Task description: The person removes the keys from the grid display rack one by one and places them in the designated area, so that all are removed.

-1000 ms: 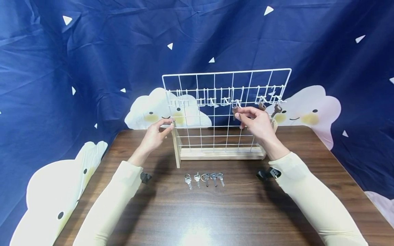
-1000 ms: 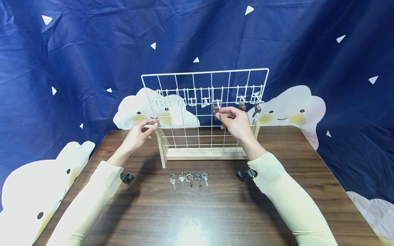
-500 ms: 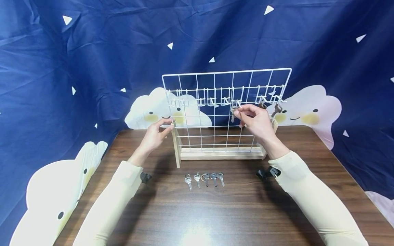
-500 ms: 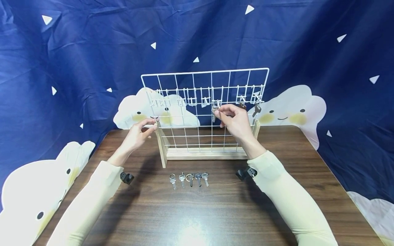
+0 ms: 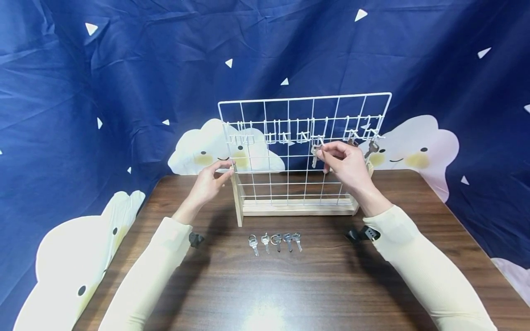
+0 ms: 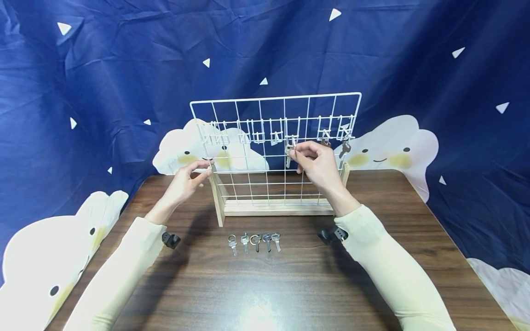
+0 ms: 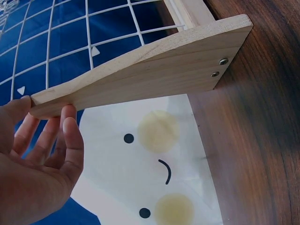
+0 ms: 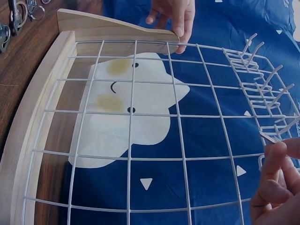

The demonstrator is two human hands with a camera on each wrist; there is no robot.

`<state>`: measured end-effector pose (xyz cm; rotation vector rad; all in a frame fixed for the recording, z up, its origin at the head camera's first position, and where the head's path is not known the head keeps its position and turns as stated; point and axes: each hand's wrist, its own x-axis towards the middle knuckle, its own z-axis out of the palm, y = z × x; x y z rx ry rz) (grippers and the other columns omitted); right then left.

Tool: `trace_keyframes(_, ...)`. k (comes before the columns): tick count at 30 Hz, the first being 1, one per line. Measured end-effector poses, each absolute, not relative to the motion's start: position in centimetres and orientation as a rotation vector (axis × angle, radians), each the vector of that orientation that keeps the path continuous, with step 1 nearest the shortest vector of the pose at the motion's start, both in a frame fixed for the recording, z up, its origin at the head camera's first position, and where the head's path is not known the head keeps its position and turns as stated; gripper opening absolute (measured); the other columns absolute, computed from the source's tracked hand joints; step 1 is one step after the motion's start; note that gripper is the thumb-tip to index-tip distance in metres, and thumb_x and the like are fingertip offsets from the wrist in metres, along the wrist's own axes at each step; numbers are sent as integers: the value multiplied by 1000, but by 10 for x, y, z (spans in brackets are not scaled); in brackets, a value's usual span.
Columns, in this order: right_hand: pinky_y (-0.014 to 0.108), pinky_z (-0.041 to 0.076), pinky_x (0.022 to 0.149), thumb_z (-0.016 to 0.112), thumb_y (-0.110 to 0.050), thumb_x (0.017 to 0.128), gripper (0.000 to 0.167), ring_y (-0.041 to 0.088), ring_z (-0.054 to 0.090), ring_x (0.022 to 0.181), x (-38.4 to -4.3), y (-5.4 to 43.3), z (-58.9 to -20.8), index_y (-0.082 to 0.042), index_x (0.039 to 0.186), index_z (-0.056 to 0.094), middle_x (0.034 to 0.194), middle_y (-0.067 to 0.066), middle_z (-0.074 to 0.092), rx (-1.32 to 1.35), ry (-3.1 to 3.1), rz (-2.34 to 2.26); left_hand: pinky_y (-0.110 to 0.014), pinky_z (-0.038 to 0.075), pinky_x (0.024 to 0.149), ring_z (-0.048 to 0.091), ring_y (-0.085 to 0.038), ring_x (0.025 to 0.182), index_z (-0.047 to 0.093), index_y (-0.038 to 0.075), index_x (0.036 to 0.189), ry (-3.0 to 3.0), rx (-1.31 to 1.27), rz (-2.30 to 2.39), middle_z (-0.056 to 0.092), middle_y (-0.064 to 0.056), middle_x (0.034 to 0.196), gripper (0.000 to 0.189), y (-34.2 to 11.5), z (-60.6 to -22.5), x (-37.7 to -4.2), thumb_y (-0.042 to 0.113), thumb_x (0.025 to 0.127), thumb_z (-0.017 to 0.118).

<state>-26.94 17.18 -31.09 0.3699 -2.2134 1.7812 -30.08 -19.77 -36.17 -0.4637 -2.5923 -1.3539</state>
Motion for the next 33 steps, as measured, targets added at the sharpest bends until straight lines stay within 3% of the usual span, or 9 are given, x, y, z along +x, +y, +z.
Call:
trace_keyframes(7, 19, 50, 51, 74, -20, 91, 14, 9, 60, 54, -258, 173, -308, -9, 97, 69, 78, -13, 72, 373, -2216, 1822, -26, 57, 69, 71, -31, 99, 63, 14, 132, -2593, -457, -1361, 63, -13, 134, 35, -197, -362, -301, 26, 99, 63)
trace_keyframes(16, 21, 53, 53, 74, -20, 92, 11, 11, 60, 54, -247, 177, -307, -11, 95, 70, 78, -11, 72, 363, -2216, 1778, -56, 59, 81, 71, -34, 99, 61, 12, 133, -2586, -450, -1394, 63, -14, 133, 37, -197, -362, -300, 27, 99, 63)
trace_keyframes(33, 22, 46, 44, 74, -20, 92, 10, 10, 61, 55, -227, 178, -298, -12, 97, 70, 76, -14, 71, 385, -2207, 1755, -55, 59, 80, 71, -35, 100, 62, 12, 133, -2581, -459, -1397, 63, -14, 133, 36, -197, -363, -301, 26, 99, 63)
